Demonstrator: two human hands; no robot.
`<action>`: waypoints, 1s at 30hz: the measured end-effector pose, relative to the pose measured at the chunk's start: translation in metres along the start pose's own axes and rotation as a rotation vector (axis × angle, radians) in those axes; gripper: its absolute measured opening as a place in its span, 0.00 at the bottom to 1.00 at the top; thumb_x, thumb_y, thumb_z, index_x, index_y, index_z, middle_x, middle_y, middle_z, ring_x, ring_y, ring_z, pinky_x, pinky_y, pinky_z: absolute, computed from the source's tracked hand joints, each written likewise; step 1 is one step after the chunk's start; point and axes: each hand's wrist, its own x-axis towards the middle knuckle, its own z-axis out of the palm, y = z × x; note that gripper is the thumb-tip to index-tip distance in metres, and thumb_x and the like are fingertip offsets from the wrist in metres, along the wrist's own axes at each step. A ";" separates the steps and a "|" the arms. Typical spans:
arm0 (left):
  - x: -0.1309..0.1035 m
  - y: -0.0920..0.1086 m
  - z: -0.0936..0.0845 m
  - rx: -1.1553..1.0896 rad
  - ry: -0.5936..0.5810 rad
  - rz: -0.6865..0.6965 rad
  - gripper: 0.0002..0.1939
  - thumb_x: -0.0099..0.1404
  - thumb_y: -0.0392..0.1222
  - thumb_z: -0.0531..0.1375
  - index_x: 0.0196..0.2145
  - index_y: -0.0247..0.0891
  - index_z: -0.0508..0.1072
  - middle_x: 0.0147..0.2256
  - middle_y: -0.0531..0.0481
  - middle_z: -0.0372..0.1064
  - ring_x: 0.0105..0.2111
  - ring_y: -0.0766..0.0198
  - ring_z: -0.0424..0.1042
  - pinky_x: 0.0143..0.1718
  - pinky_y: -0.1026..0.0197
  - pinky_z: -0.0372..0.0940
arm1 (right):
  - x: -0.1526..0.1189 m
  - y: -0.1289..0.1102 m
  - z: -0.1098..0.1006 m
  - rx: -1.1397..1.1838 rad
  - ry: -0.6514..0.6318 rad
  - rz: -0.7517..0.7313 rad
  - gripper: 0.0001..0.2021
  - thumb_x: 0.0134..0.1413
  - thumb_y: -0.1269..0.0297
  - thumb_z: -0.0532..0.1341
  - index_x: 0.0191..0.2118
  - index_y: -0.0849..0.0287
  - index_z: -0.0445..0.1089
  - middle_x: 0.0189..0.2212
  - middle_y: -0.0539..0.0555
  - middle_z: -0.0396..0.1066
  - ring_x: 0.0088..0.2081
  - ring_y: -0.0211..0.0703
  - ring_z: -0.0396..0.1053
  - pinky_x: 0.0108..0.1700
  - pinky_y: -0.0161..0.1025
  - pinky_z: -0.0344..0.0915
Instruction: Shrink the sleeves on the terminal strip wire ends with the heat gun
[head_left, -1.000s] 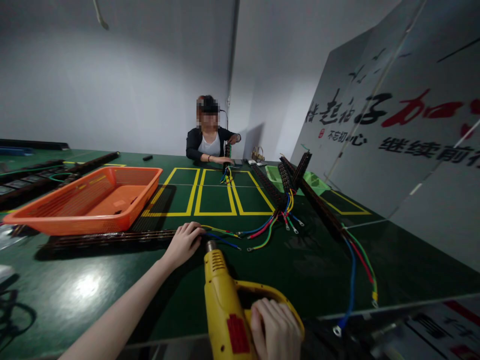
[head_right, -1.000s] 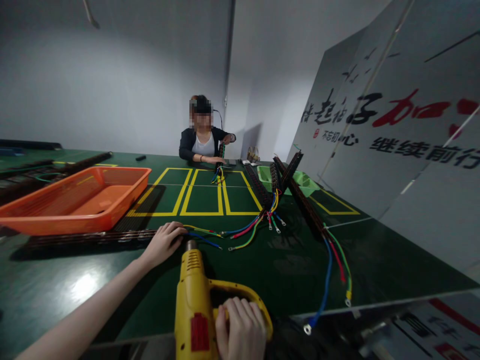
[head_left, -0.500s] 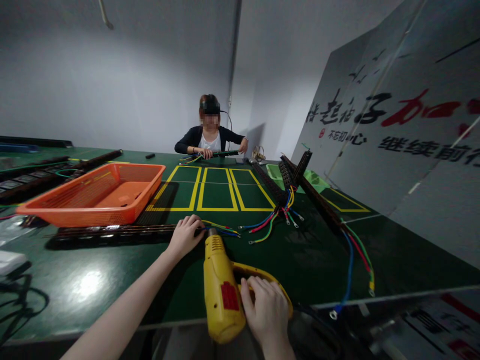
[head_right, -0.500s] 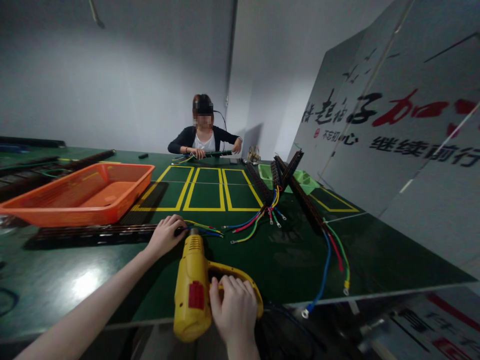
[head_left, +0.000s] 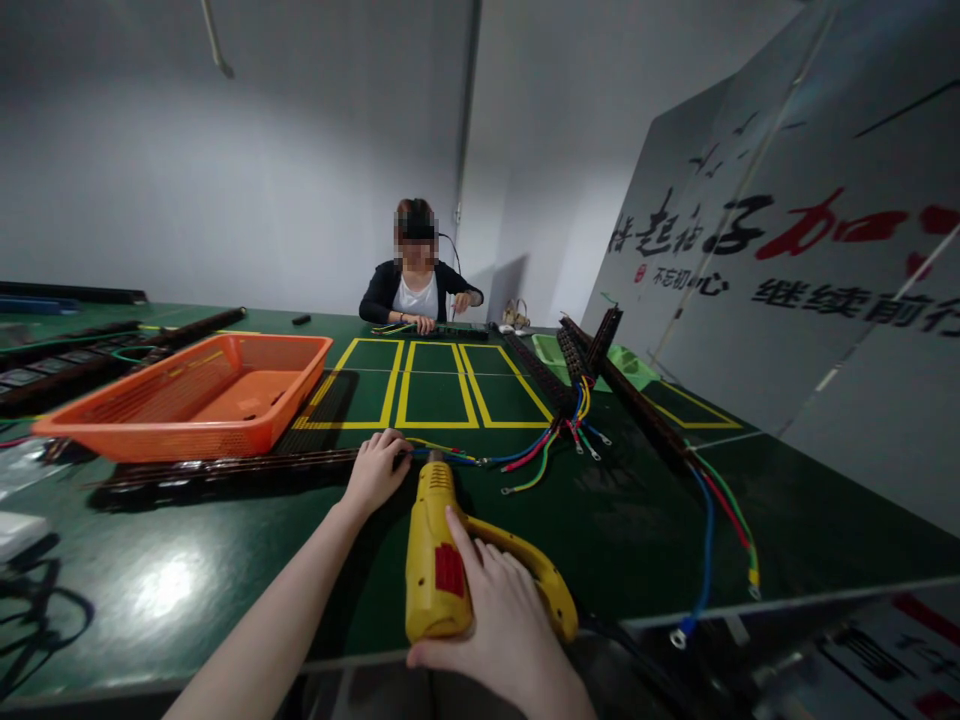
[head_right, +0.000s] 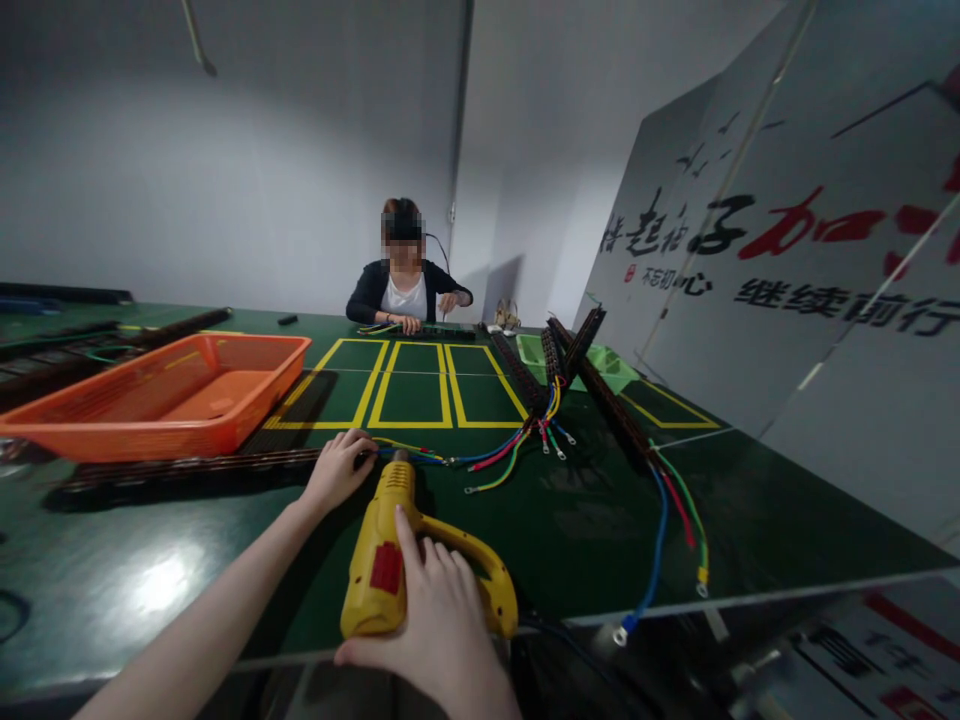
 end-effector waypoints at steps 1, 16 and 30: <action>0.000 -0.001 0.000 -0.005 -0.003 0.009 0.07 0.65 0.40 0.52 0.38 0.42 0.70 0.43 0.48 0.66 0.45 0.56 0.64 0.43 0.54 0.60 | 0.002 -0.002 -0.001 0.015 -0.018 0.000 0.66 0.23 0.38 0.70 0.67 0.52 0.34 0.53 0.59 0.65 0.52 0.57 0.63 0.54 0.50 0.58; 0.003 -0.002 0.001 0.088 0.008 0.058 0.06 0.66 0.42 0.52 0.36 0.41 0.67 0.42 0.49 0.67 0.45 0.57 0.64 0.50 0.50 0.56 | 0.005 -0.008 0.011 -0.070 -0.071 -0.044 0.64 0.23 0.35 0.68 0.67 0.55 0.39 0.50 0.62 0.66 0.51 0.61 0.64 0.56 0.55 0.59; 0.003 -0.004 -0.001 0.121 -0.016 0.050 0.07 0.68 0.42 0.48 0.37 0.39 0.64 0.41 0.47 0.65 0.42 0.57 0.63 0.42 0.55 0.59 | -0.013 0.024 -0.012 -0.014 -0.076 0.067 0.61 0.26 0.37 0.68 0.67 0.54 0.40 0.55 0.60 0.64 0.53 0.60 0.63 0.57 0.54 0.58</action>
